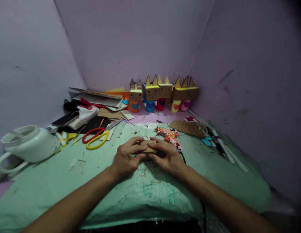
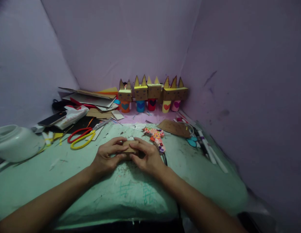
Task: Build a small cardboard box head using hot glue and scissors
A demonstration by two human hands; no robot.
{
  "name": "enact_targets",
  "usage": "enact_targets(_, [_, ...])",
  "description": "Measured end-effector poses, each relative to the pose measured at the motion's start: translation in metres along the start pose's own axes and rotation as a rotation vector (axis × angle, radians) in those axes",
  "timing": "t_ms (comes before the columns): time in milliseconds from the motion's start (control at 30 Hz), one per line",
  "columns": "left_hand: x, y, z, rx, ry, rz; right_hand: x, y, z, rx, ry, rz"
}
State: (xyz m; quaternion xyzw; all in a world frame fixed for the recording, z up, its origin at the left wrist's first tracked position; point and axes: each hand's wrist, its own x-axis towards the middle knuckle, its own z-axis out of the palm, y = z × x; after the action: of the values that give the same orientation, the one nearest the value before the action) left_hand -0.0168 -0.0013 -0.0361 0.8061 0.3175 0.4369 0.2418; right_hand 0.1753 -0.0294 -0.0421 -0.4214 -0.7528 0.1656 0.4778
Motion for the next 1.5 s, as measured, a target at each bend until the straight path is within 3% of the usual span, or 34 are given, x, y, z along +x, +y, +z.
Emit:
enact_targets(400, [0.0047, 0.0028, -0.0053, 0.018, -0.067, 0.069, -0.003, 0.0011, -0.0004, -0.045, 0.015, -0.024])
enact_targets(667, [0.0032, 0.0004, -0.0042, -0.007, -0.05, 0.037, -0.003, 0.0007, -0.0034, 0.005, -0.035, 0.022])
enact_targets(1000, [0.0047, -0.0025, -0.0037, -0.004, -0.017, 0.142, -0.0028, 0.0039, -0.001, 0.108, -0.019, 0.004])
enact_targets(1500, [0.0056, -0.0005, -0.0035, 0.029, -0.018, 0.174, 0.0001, 0.0072, -0.0005, 0.293, 0.008, 0.172])
